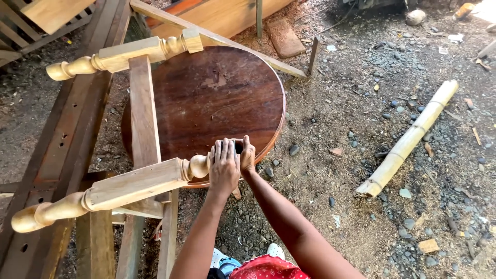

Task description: The recorder is sanding and wiping down the legs of a wooden table.

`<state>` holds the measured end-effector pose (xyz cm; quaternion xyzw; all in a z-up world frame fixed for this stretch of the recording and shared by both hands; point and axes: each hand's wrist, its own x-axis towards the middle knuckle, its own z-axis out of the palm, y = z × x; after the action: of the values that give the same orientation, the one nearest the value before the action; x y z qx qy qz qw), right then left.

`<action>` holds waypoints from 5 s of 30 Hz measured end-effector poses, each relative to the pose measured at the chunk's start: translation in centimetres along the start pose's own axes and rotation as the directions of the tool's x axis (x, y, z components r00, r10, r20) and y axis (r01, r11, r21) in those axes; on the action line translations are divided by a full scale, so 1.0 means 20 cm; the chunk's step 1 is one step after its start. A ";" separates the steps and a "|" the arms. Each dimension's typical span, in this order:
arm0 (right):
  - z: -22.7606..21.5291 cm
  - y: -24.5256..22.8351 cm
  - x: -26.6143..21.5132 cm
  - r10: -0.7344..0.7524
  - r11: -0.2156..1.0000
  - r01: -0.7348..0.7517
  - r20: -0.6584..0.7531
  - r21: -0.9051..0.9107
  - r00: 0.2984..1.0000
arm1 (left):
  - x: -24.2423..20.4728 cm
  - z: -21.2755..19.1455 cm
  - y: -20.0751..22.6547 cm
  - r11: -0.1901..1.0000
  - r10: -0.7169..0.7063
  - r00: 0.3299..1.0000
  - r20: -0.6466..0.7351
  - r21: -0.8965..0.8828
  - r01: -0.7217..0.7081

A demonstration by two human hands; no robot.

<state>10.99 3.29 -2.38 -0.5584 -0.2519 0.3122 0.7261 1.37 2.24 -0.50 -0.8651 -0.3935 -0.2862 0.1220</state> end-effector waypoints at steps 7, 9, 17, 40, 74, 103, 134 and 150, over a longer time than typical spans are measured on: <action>0.01 -0.10 -0.06 -0.027 0.999 0.027 -0.001 -0.023 1.000 | -0.11 -0.20 0.03 0.999 0.005 1.000 -0.021 -0.034 -0.006; 0.01 -0.11 -0.07 -0.043 0.998 0.044 0.011 -0.054 0.999 | -0.14 -0.25 0.05 1.000 0.003 1.000 -0.019 -0.013 -0.003; 0.01 -0.10 -0.05 -0.046 0.999 0.046 -0.010 -0.001 0.999 | -0.02 0.01 -0.01 1.000 -0.016 0.999 -0.031 -0.002 0.016; 0.00 -0.12 -0.06 -0.046 0.997 0.047 0.012 -0.062 0.999 | -0.13 -0.22 0.15 0.996 -0.080 0.995 -0.051 -0.032 0.079; -0.04 0.11 0.05 -0.125 0.991 0.127 -0.063 0.032 0.990 | 0.17 -0.08 0.11 0.979 -0.182 0.924 0.337 -0.030 0.203; -0.06 0.04 0.02 -0.122 0.993 0.122 0.010 -0.005 0.992 | -0.08 -0.14 0.09 0.986 -0.164 0.980 0.110 -0.015 0.167; 0.18 -0.31 0.01 -0.064 0.459 0.426 0.449 -0.780 0.891 | -0.42 -0.41 -0.60 0.954 -0.291 0.923 -0.251 -0.009 0.298; 0.32 -0.26 -0.04 0.114 -0.039 0.427 0.421 -0.903 0.900 | -0.84 -0.43 -1.56 0.884 -0.301 0.892 -0.338 0.253 0.394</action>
<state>6.76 5.82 4.31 -0.7995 -0.5938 0.0498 0.0755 -34.36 8.93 -3.85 -0.6975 -0.5619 -0.3604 0.2605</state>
